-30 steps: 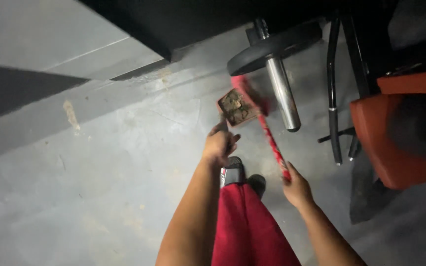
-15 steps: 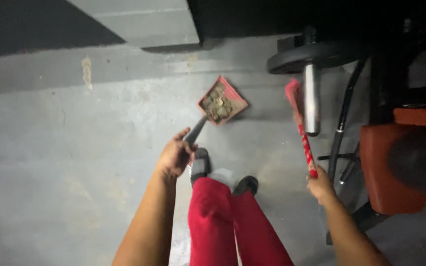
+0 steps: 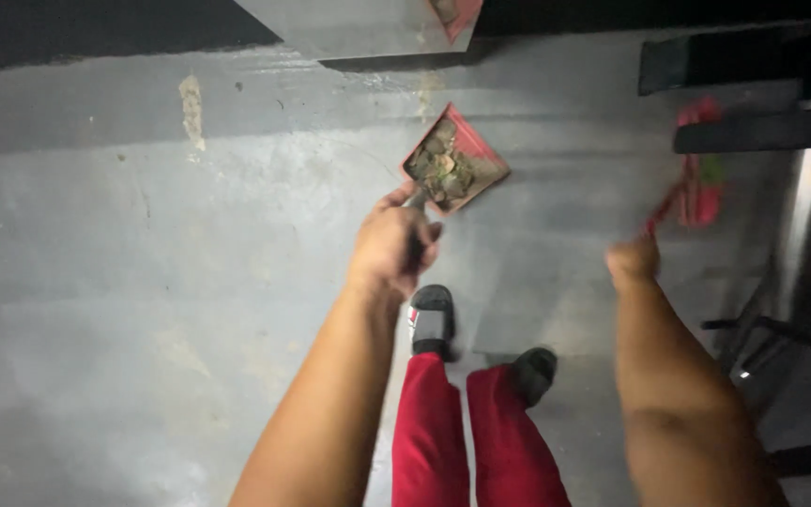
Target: Sweeping dust and debris into a dustpan on a gym floor.
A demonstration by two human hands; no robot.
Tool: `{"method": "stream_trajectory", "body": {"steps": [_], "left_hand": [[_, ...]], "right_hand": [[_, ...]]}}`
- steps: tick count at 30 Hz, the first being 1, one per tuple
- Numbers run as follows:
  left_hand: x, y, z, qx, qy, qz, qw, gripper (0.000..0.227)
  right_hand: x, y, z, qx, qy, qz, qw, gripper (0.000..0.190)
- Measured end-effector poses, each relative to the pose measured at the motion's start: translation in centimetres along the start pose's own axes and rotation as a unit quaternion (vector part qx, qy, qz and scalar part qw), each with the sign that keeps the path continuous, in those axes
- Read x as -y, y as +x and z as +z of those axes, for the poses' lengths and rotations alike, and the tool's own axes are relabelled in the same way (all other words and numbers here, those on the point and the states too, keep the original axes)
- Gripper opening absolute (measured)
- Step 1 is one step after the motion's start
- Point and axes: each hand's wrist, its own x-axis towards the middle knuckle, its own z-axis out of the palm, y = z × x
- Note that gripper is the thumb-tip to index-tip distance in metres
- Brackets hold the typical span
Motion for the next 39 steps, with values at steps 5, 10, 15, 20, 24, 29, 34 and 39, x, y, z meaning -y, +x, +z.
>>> {"method": "stream_trajectory", "body": {"steps": [5, 10, 15, 20, 24, 29, 34, 39], "left_hand": [[-0.5, -1.0, 4.0, -0.046, -0.023, -0.027, 0.998, 0.075], [-0.9, -0.6, 3.6, -0.022, -0.024, -0.017, 0.999, 0.074], [0.0, -0.5, 2.9, -0.018, -0.010, -0.014, 1.000, 0.078], [1.0, 0.3, 2.9, -0.016, -0.034, -0.009, 0.999, 0.075], [-0.1, -1.0, 2.9, -0.036, 0.008, -0.031, 0.999, 0.078], [0.6, -0.9, 2.9, -0.014, -0.016, -0.023, 1.000, 0.079], [0.8, -0.4, 3.1, -0.026, -0.009, -0.019, 0.999, 0.073], [1.2, -0.5, 2.7, -0.012, -0.020, -0.010, 1.000, 0.071]], "right_hand": [[19.4, -8.5, -14.4, 0.088, 0.103, 0.024, 0.991, 0.068], [15.8, -17.1, -20.0, 0.127, 0.158, 0.017, 0.979, 0.077], [14.2, -15.5, -27.5, 0.095, 0.092, -0.026, 0.991, 0.066], [18.5, -4.1, -32.7, 0.149, -0.032, 0.073, 0.986, 0.076], [13.3, -1.6, -21.5, 0.053, -0.005, -0.021, 0.998, 0.054], [14.5, -14.0, -26.4, 0.199, 0.025, -0.007, 0.980, 0.072], [14.9, -14.3, -29.6, 0.124, 0.083, -0.015, 0.989, 0.064], [19.1, -8.4, -26.8, 0.052, 0.129, 0.000, 0.990, 0.049]]}}
